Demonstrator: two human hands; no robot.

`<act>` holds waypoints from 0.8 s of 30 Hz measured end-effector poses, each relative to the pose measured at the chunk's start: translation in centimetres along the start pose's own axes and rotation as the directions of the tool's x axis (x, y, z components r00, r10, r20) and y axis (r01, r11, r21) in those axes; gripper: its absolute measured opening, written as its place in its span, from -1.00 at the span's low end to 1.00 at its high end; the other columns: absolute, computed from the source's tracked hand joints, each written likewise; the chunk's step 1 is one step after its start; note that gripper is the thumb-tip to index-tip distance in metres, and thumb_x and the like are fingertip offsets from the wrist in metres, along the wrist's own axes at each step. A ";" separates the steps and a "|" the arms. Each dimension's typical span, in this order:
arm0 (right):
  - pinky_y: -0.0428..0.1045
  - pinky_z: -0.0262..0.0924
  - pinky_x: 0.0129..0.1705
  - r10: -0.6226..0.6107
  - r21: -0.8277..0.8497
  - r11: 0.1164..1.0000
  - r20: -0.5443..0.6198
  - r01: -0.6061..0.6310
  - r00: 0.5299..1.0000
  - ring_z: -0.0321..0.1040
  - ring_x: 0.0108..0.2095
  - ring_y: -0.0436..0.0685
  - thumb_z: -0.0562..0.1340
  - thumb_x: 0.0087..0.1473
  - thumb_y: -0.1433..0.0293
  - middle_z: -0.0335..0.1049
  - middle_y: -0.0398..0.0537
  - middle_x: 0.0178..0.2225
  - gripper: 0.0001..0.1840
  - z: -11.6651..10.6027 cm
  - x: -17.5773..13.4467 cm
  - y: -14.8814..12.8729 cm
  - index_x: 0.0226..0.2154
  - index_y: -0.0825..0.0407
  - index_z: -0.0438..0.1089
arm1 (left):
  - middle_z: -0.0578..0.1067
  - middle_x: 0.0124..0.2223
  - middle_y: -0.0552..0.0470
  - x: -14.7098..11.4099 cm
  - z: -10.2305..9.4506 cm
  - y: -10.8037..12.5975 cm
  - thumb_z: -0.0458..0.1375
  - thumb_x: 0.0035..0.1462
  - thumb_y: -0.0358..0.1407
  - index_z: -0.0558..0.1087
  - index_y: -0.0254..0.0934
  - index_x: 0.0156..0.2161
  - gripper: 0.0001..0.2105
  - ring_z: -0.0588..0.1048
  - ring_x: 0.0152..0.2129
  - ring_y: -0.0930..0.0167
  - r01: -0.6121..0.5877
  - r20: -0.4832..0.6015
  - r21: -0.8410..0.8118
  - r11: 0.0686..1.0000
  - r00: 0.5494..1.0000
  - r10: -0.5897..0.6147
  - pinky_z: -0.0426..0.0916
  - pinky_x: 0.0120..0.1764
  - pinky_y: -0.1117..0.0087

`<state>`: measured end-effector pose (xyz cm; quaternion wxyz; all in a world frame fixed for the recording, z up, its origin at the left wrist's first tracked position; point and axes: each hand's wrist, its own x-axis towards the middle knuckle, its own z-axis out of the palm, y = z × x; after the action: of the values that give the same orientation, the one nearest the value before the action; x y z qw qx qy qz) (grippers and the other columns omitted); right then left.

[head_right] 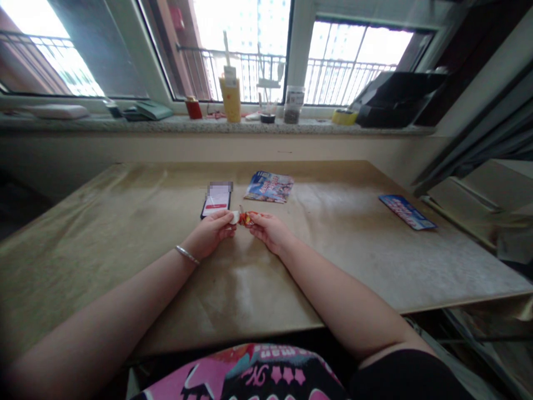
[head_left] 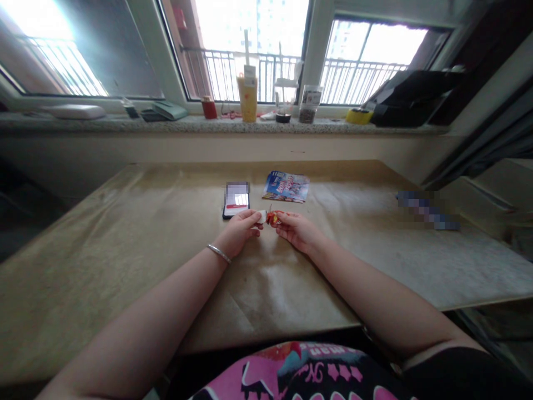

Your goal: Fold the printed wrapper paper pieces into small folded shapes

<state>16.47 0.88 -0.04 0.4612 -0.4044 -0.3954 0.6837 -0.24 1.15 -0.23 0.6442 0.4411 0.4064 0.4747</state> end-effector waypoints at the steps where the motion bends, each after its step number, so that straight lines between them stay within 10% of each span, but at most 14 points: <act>1: -0.10 0.29 -0.40 -0.001 -0.003 1.000 0.007 0.001 1.000 0.42 -0.37 0.05 0.34 -0.11 0.25 0.50 -0.07 -0.44 -0.81 -0.1 0.0 0.0 -0.45 0.04 0.45 | 0.39 -0.48 0.08 0.0 0.0 0.0 0.33 -0.18 -0.18 0.37 -0.34 -0.45 -0.71 0.35 -0.57 0.55 0.007 0.002 -0.005 1.000 1.000 -0.007 0.24 -0.54 0.57; 24: -0.24 0.11 -0.68 0.155 0.148 0.976 0.047 -0.161 0.987 0.29 -0.62 -0.12 0.18 0.11 0.38 0.48 -0.10 -0.50 -0.83 -0.1 0.1 -0.3 -0.42 0.09 0.45 | 0.32 -0.55 0.12 0.4 -0.1 0.0 0.29 -0.12 -0.12 0.36 -0.36 -0.44 -0.68 0.25 -0.65 0.58 0.066 0.060 -0.003 0.998 0.996 -0.066 0.08 -0.60 0.54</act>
<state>16.64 1.12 0.20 0.4278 -0.3862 -0.3169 0.7532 -0.24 1.56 -0.31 0.6724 0.4397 0.4001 0.4410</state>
